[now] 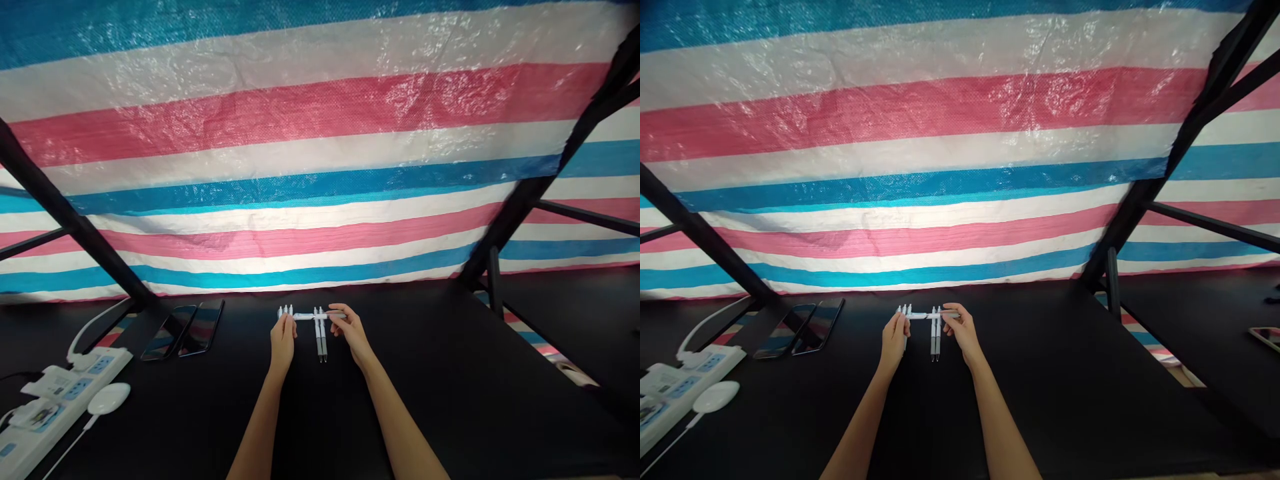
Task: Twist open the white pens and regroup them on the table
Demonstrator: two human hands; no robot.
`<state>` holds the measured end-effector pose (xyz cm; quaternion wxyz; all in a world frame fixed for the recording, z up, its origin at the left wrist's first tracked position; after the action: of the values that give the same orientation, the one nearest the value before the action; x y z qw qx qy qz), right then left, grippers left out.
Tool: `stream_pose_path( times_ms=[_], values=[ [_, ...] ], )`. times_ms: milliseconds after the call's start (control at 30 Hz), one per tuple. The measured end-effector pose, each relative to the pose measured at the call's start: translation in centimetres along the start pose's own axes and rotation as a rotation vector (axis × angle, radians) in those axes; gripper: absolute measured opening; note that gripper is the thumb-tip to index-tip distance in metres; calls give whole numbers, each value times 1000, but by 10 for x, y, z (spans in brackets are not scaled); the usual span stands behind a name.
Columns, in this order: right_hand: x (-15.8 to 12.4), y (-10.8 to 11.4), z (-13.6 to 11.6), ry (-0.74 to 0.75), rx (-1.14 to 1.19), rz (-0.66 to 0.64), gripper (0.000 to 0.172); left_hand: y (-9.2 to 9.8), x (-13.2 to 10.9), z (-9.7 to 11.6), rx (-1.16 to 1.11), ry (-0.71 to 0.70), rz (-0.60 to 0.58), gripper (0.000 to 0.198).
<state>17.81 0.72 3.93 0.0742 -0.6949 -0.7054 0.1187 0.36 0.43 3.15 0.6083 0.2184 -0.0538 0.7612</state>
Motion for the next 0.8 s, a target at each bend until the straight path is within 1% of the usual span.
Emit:
stream_pose_path(
  times_ms=[167, 300, 433, 567, 667, 800],
  values=[
    [1, 1, 1, 6, 3, 16, 35, 1, 0, 2, 11, -19, 0, 38],
    [1, 1, 1, -4, -49, 39, 37, 2, 0, 4, 29, -10, -34, 36],
    [2, 3, -1, -12, -83, 28, 33, 4, -1, 9, 46, -33, -81, 34],
    [3, 11, 1, 21, -112, 55, 25, 5, -3, 13, 116, -86, -144, 26],
    [4, 14, 3, 10, -121, 73, 23, 5, -4, 12, 166, -115, -145, 23],
    [3, 14, 2, -3, -126, 82, 25, 5, -3, 9, 160, -116, -151, 24]
  ],
)
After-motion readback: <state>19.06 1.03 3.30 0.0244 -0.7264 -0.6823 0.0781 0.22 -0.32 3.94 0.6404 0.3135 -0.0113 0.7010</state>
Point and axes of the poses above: each hand's wrist, its own x-axis towards the middle knuckle, its own y-axis out of the back of the hand, z = x × y, the point moved 2 cm from there along x, towards the middle knuckle, and after that the axes turned 6 degrees about -y, right-handed, at the moved point
